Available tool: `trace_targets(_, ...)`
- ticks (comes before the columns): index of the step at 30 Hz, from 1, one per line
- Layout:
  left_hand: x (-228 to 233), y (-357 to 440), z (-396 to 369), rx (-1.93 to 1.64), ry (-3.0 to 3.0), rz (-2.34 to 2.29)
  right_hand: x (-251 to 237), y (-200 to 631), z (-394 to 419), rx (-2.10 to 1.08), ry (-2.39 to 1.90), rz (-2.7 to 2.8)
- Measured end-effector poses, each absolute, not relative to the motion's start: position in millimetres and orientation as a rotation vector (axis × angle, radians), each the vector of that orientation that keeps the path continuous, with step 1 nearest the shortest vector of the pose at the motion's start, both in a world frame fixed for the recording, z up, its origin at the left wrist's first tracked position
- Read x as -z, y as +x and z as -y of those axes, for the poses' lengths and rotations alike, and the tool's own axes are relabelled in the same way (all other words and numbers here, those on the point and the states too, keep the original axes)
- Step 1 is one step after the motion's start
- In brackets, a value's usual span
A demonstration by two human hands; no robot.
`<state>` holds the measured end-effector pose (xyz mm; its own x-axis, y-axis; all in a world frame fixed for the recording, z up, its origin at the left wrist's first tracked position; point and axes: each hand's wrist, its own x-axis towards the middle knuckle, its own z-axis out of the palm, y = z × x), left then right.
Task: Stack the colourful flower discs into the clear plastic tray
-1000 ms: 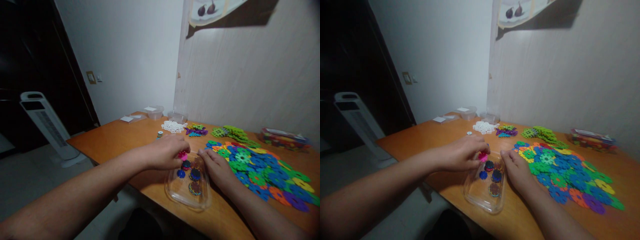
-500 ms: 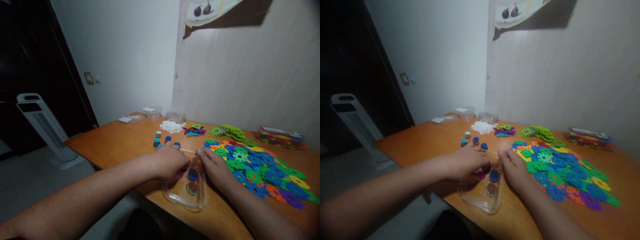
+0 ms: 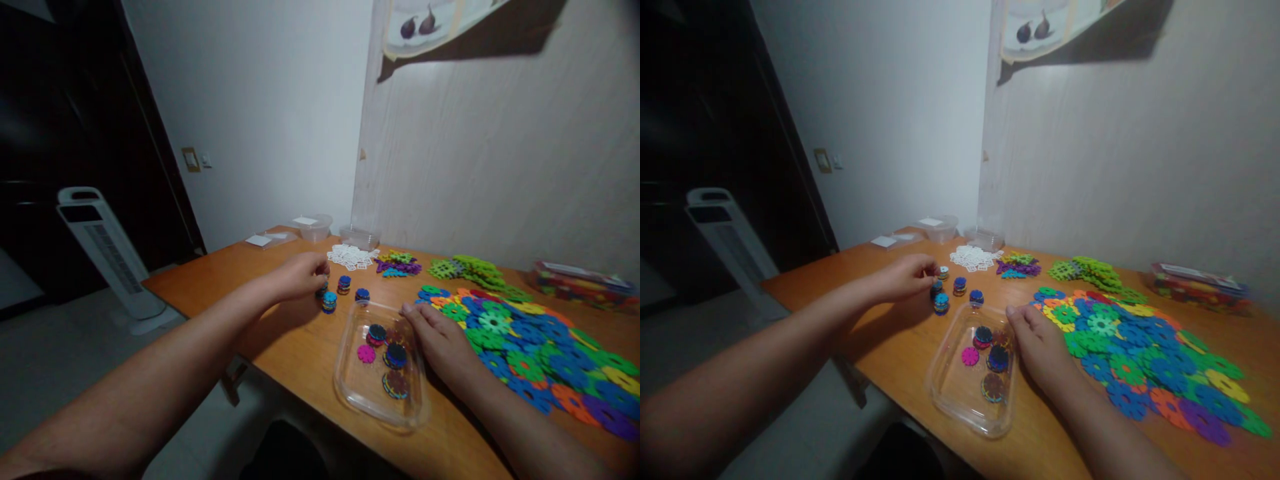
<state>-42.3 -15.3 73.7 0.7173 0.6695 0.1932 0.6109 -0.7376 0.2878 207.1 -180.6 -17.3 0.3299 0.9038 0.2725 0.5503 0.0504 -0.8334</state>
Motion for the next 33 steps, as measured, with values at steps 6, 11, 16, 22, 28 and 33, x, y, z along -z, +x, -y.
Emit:
trace_targets(6, -64, -40, 27, -0.214, 2.754, -0.983, 19, 209, 182, -0.48, -1.635, 1.321)
trace_targets(11, -60, -34, 33, -0.189, 2.738, -1.032, 16, 208, 182, -0.462, -1.653, 1.329)
trace_targets(16, -55, -31, 33, -0.162, 2.694, -1.053, 18, 209, 182, -0.45, -1.637, 1.331)
trace_targets(22, -53, -31, 33, -0.185, 2.682, -1.046, 19, 208, 182, -0.489, -1.616, 1.318)
trace_targets(28, -54, -34, 34, -0.196, 2.691, -1.058, 17, 208, 182, -0.455, -1.645, 1.337)
trace_targets(33, -56, -36, 33, -0.267, 2.743, -0.994, 19, 210, 181, -0.479, -1.637, 1.325)
